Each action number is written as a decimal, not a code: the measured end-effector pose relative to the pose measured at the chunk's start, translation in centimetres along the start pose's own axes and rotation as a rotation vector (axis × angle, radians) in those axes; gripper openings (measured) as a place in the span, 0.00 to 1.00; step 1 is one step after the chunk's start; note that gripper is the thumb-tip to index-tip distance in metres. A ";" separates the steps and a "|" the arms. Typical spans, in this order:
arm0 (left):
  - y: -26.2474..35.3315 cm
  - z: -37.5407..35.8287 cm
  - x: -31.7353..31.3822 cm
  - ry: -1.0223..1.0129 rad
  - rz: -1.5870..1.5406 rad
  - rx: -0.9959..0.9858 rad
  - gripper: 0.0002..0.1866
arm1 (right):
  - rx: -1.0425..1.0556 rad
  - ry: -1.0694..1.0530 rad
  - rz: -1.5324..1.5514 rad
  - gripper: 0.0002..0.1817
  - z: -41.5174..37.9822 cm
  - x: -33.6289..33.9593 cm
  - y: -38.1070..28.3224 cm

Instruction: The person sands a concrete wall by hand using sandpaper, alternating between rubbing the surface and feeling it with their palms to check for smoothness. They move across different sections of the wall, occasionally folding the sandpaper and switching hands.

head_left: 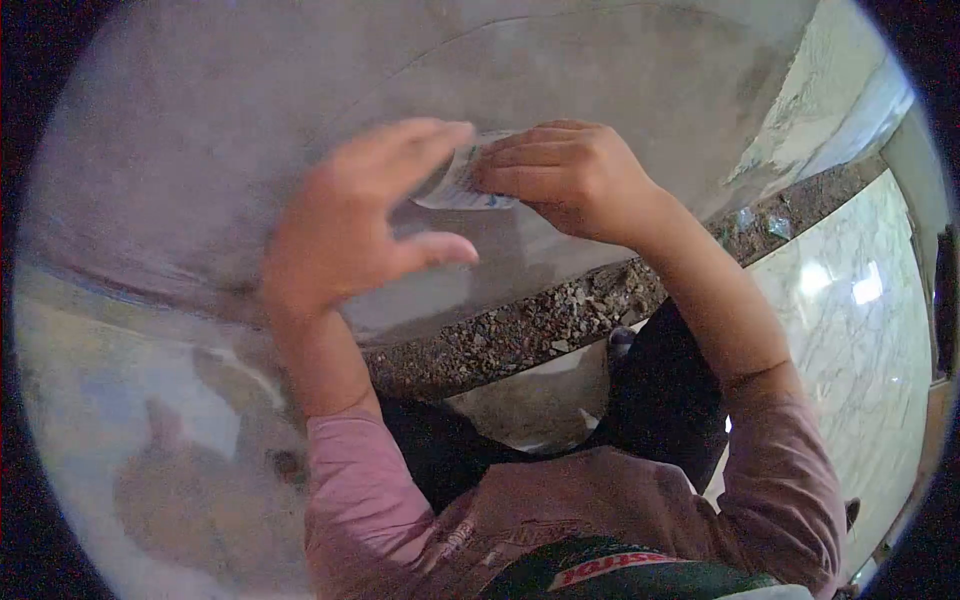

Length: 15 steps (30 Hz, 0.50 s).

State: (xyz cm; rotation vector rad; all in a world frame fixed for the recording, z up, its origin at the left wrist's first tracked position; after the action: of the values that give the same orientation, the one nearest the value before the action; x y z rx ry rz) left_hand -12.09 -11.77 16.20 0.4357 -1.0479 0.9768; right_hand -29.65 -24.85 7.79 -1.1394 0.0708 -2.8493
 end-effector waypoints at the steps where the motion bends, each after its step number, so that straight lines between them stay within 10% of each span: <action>1: 0.5 0.0 -1.2 -0.036 -0.044 0.024 0.35 | -0.013 0.055 0.044 0.20 0.0 -0.5 0.1; 15: 1.3 2.0 -0.6 0.024 0.411 0.180 0.32 | 0.110 0.521 -0.035 0.24 0.8 1.3 -0.4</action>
State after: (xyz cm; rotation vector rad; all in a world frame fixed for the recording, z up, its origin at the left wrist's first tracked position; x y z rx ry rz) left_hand -14.31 -12.79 16.47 0.3608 -1.0530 1.4468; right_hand -30.04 -24.57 9.26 -0.3612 -0.0778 -3.0532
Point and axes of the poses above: each hand's wrist, its own z-axis towards the middle knuckle, its own x-axis out of the back of the hand, y = z × x, the point moved 3 cm from there along z, towards the middle knuckle, and after that the axes turned 6 degrees about -x, right-handed, at the moved point
